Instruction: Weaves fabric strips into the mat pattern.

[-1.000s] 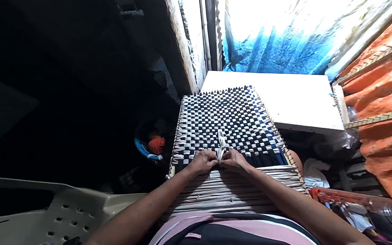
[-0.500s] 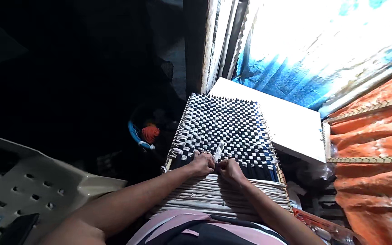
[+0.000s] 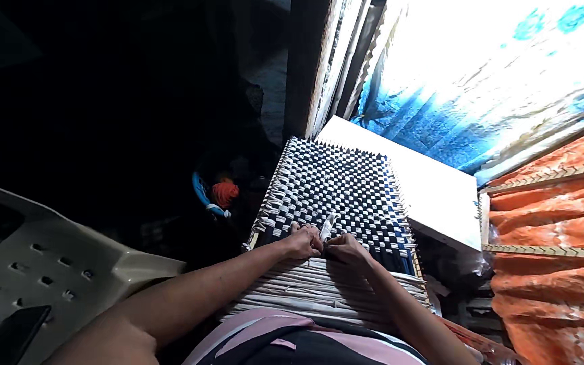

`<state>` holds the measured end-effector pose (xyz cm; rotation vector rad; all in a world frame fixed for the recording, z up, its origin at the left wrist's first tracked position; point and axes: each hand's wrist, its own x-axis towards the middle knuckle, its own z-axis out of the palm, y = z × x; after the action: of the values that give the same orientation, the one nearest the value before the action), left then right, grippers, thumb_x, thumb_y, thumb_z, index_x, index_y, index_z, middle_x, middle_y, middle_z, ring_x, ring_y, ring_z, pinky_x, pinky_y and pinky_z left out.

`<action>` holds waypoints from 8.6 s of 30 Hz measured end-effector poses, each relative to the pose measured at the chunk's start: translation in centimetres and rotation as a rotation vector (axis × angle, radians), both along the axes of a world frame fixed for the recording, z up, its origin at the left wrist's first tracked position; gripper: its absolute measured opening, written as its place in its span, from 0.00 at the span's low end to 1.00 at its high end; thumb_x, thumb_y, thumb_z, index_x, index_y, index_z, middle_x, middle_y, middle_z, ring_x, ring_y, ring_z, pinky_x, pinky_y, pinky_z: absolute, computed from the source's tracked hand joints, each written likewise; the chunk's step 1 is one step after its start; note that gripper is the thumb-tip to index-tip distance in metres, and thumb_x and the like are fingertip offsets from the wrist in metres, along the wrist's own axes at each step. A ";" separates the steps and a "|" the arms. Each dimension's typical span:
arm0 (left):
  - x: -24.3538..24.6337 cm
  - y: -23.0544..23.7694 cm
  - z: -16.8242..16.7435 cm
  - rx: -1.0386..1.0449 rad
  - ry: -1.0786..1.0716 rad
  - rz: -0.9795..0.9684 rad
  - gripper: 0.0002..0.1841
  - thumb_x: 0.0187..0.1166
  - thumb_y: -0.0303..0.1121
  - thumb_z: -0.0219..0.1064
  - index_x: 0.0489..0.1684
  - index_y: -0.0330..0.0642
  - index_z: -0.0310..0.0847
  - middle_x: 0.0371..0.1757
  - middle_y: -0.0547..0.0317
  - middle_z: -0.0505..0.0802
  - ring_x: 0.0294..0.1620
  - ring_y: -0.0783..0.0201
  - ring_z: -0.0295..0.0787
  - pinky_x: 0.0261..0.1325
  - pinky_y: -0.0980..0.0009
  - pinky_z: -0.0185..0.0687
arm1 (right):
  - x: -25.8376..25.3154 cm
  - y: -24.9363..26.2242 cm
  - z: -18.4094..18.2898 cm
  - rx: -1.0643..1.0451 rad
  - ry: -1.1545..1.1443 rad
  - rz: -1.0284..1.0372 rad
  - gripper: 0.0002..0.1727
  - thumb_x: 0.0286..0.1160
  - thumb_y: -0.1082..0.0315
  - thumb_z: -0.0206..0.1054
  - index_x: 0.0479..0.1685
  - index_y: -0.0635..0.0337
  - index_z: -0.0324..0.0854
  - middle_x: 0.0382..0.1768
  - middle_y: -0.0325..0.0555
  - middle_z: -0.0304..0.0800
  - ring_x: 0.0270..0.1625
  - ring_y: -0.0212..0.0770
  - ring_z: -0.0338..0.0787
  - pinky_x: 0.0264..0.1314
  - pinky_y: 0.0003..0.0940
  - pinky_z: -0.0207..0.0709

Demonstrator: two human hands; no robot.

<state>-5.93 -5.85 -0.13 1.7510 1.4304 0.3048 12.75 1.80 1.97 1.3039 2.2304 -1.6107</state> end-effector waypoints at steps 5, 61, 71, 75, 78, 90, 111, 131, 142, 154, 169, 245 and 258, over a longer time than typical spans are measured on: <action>-0.5 0.1 0.2 -0.006 -0.085 0.037 0.11 0.83 0.35 0.67 0.49 0.40 0.93 0.60 0.45 0.85 0.71 0.46 0.72 0.76 0.35 0.47 | 0.7 -1.5 1.1 0.114 0.031 -0.035 0.12 0.79 0.65 0.64 0.38 0.63 0.91 0.25 0.39 0.86 0.28 0.29 0.80 0.37 0.34 0.74; -0.9 -0.2 0.8 0.038 -0.171 0.071 0.11 0.81 0.38 0.70 0.41 0.40 0.94 0.53 0.49 0.86 0.64 0.53 0.75 0.75 0.43 0.54 | 8.7 4.0 5.7 -0.327 0.887 0.371 0.12 0.82 0.54 0.68 0.42 0.50 0.91 0.33 0.32 0.94 0.34 0.26 0.90 0.41 0.26 0.84; -0.5 0.3 1.8 0.114 -0.047 0.135 0.15 0.85 0.43 0.65 0.45 0.41 0.92 0.45 0.52 0.89 0.56 0.54 0.82 0.70 0.43 0.63 | 9.6 5.2 6.8 -0.322 0.710 -0.765 0.13 0.84 0.66 0.52 0.30 0.54 0.78 0.22 0.38 0.84 0.28 0.35 0.87 0.44 0.37 0.87; -1.0 0.1 1.9 0.153 -0.095 0.194 0.13 0.86 0.37 0.64 0.46 0.37 0.91 0.49 0.49 0.91 0.59 0.54 0.85 0.71 0.45 0.70 | 9.1 5.2 5.2 -0.161 0.626 -0.532 0.14 0.84 0.66 0.56 0.31 0.57 0.83 0.26 0.37 0.88 0.33 0.34 0.89 0.47 0.35 0.86; -1.7 0.2 1.8 0.175 -0.176 0.315 0.10 0.85 0.34 0.66 0.42 0.36 0.90 0.42 0.53 0.92 0.47 0.62 0.88 0.60 0.58 0.82 | 8.5 4.7 4.8 -0.142 0.591 -0.298 0.12 0.81 0.65 0.64 0.29 0.59 0.86 0.25 0.37 0.89 0.32 0.31 0.88 0.47 0.32 0.85; -0.8 1.0 0.9 0.060 -0.095 0.259 0.12 0.80 0.41 0.72 0.42 0.42 0.93 0.48 0.53 0.89 0.59 0.56 0.82 0.75 0.43 0.63 | 10.1 7.1 5.3 -0.159 0.548 -1.041 0.12 0.89 0.63 0.56 0.39 0.57 0.79 0.25 0.36 0.83 0.27 0.32 0.86 0.38 0.31 0.86; -0.7 0.4 0.2 0.357 -0.044 0.115 0.11 0.79 0.34 0.69 0.42 0.35 0.93 0.45 0.48 0.94 0.52 0.56 0.91 0.64 0.55 0.83 | 11.8 7.2 6.5 -0.194 0.791 -1.081 0.08 0.82 0.59 0.59 0.33 0.48 0.76 0.22 0.31 0.78 0.20 0.26 0.77 0.27 0.23 0.78; 0.1 0.9 3.7 0.316 -0.069 0.181 0.10 0.83 0.30 0.65 0.47 0.33 0.90 0.46 0.48 0.92 0.47 0.63 0.89 0.58 0.67 0.84 | 13.1 8.0 7.4 -0.236 0.743 -0.730 0.18 0.84 0.60 0.53 0.19 0.42 0.73 0.14 0.25 0.70 0.19 0.25 0.74 0.33 0.26 0.79; 2.1 3.0 2.6 0.178 -0.014 0.146 0.08 0.75 0.29 0.73 0.43 0.33 0.90 0.44 0.48 0.91 0.45 0.60 0.87 0.57 0.64 0.82 | 12.8 7.0 8.9 -0.030 0.660 -0.709 0.18 0.88 0.66 0.58 0.24 0.54 0.80 0.14 0.28 0.74 0.16 0.25 0.73 0.24 0.23 0.74; 8.4 2.1 13.7 0.671 -0.206 0.221 0.14 0.75 0.37 0.76 0.49 0.35 0.89 0.44 0.50 0.91 0.42 0.60 0.89 0.46 0.64 0.87 | 6.8 1.3 17.3 0.009 0.819 -0.397 0.08 0.81 0.74 0.63 0.35 0.64 0.86 0.31 0.40 0.90 0.36 0.32 0.90 0.46 0.30 0.88; -2.5 -1.0 17.9 0.445 -0.516 0.655 0.11 0.90 0.31 0.57 0.44 0.43 0.87 0.53 0.64 0.94 0.53 0.71 0.90 0.61 0.69 0.86 | 1.9 0.1 3.5 0.313 -0.084 0.099 0.14 0.82 0.61 0.64 0.50 0.57 0.92 0.49 0.53 0.95 0.57 0.53 0.91 0.64 0.61 0.79; 1.7 0.3 3.1 0.086 -0.034 0.244 0.07 0.74 0.34 0.77 0.41 0.41 0.95 0.52 0.52 0.91 0.53 0.65 0.86 0.63 0.67 0.80 | 13.5 8.0 8.1 -0.198 0.500 -0.498 0.15 0.80 0.68 0.57 0.21 0.52 0.77 0.14 0.29 0.74 0.16 0.24 0.71 0.20 0.21 0.68; 3.5 2.3 0.0 -0.099 -0.001 0.458 0.08 0.64 0.30 0.78 0.39 0.44 0.90 0.43 0.56 0.92 0.51 0.57 0.86 0.67 0.42 0.71 | 11.6 5.0 8.1 -0.312 0.650 -0.609 0.13 0.88 0.64 0.54 0.36 0.55 0.80 0.25 0.35 0.83 0.30 0.32 0.86 0.43 0.33 0.87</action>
<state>-2.41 -3.60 -0.10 1.3302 1.8064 0.4655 24.31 6.81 10.04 1.6294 1.7804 -2.8072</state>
